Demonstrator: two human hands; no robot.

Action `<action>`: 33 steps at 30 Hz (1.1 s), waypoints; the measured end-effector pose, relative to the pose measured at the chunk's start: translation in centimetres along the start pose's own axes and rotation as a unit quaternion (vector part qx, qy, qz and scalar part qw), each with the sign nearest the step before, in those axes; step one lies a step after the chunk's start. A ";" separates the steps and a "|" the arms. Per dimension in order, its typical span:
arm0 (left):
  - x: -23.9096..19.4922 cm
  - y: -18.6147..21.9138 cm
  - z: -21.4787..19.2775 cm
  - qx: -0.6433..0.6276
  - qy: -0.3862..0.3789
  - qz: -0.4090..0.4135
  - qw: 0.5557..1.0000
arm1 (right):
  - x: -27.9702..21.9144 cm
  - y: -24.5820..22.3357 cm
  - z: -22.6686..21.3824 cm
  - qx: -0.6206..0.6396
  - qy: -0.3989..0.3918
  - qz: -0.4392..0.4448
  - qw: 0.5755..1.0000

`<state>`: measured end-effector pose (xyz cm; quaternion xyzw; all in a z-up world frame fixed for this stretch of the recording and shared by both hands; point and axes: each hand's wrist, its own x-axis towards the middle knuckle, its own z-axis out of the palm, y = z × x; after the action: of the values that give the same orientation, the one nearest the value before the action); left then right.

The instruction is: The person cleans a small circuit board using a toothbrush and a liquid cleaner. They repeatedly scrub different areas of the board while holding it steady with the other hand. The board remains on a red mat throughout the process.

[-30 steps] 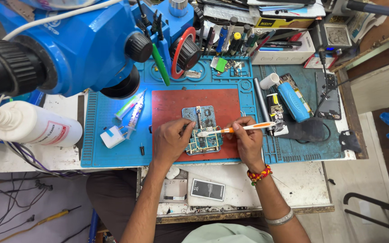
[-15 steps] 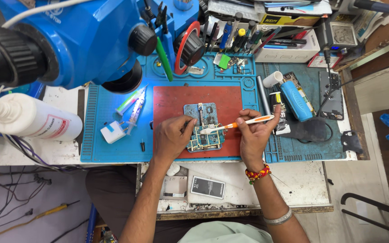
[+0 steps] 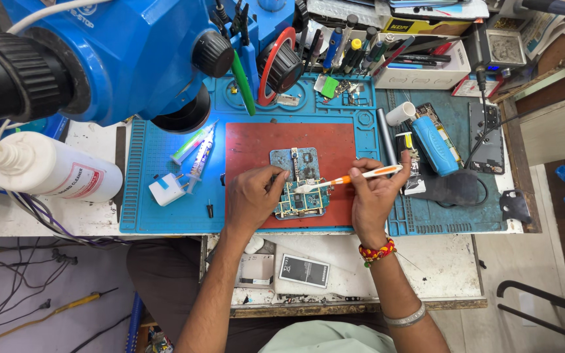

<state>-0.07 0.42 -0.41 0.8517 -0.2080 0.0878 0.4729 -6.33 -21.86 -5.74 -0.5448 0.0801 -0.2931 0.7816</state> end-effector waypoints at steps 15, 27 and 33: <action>0.2 0.2 0.1 0.003 0.002 0.008 1.000 | 0.1 -0.1 0.2 0.025 0.021 0.006 0.999; 0.3 0.6 0.1 0.020 -0.003 -0.013 1.000 | 0.2 -0.1 -0.1 -0.061 -0.018 0.025 0.998; 0.2 0.7 0.0 0.018 0.001 -0.014 1.000 | 0.2 -0.1 0.2 -0.018 0.009 0.030 0.999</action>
<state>-0.19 0.04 0.20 0.8627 -0.1943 0.0855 0.4589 -6.11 -21.85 -5.53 -0.5533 0.1089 -0.2732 0.7793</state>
